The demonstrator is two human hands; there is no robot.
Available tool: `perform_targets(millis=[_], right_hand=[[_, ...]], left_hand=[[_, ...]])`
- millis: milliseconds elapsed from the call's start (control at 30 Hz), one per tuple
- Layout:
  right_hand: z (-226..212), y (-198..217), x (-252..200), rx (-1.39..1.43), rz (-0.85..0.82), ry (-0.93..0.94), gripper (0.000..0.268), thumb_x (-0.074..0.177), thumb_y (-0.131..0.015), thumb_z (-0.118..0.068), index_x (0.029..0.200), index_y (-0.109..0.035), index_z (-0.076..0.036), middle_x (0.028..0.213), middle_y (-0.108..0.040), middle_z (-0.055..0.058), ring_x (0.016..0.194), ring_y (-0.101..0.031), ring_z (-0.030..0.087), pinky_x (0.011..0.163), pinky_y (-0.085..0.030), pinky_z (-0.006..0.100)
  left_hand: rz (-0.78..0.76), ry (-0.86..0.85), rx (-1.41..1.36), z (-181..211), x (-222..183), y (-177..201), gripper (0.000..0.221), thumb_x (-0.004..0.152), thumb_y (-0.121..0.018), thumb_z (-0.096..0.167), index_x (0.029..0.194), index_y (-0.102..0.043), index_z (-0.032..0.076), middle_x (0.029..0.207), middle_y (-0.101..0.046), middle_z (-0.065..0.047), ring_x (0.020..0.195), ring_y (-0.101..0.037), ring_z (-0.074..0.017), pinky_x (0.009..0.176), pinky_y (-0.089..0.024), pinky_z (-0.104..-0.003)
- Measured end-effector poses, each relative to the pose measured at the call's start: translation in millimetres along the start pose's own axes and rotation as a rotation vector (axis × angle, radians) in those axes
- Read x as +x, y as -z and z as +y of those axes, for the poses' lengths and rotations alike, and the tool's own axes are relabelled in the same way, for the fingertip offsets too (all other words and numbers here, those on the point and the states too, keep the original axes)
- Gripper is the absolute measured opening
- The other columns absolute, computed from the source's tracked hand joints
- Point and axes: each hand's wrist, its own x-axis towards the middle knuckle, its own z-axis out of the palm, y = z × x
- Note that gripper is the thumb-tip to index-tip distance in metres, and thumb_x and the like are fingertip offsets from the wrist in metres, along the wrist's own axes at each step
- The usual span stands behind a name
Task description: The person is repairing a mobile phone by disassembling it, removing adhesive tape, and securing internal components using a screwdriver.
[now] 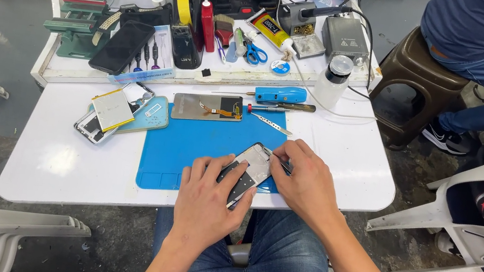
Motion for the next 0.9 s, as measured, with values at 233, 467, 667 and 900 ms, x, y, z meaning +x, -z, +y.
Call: perform_targets(millis=[233,467,667,900], right_hand=[[-3,-3,2,-0.008,-0.009,-0.052,0.012,0.096,-0.060,-0.025,0.092,-0.066,-0.015,0.090,-0.064,-0.004,0.067,-0.058,0.020,0.058,-0.044,0.038],[-18,17,-7,0.007,0.016,-0.063,0.011,0.091,-0.069,-0.014,0.090,-0.076,-0.006,0.074,-0.067,0.013,0.069,-0.071,0.030,0.057,-0.058,0.041],[-20,17,-5,0.020,0.023,-0.067,0.012,0.092,-0.070,-0.014,0.090,-0.077,-0.005,0.073,-0.067,0.012,0.067,-0.069,0.027,0.057,-0.057,0.038],[-20,12,-1,0.014,0.043,-0.020,0.011,0.091,-0.070,-0.013,0.089,-0.076,-0.005,0.072,-0.067,0.013,0.068,-0.070,0.031,0.056,-0.056,0.042]], left_hand=[[-0.003,-0.005,-0.006,-2,-1,-2,0.043,0.096,-0.062,0.047,0.124,-0.073,0.017,0.128,-0.067,-0.008,0.111,-0.057,-0.0327,0.078,-0.046,-0.048],[-0.043,0.070,-0.065,4,4,6,0.041,0.091,-0.067,0.043,0.118,-0.078,0.014,0.115,-0.069,-0.012,0.106,-0.056,-0.0313,0.077,-0.041,-0.040],[-0.046,0.069,-0.072,4,5,7,0.041,0.091,-0.067,0.042,0.118,-0.078,0.013,0.115,-0.069,-0.013,0.106,-0.056,-0.0318,0.077,-0.041,-0.041],[-0.042,0.062,-0.070,5,6,8,0.041,0.092,-0.066,0.043,0.118,-0.079,0.013,0.114,-0.069,-0.013,0.105,-0.057,-0.0313,0.076,-0.042,-0.040]])
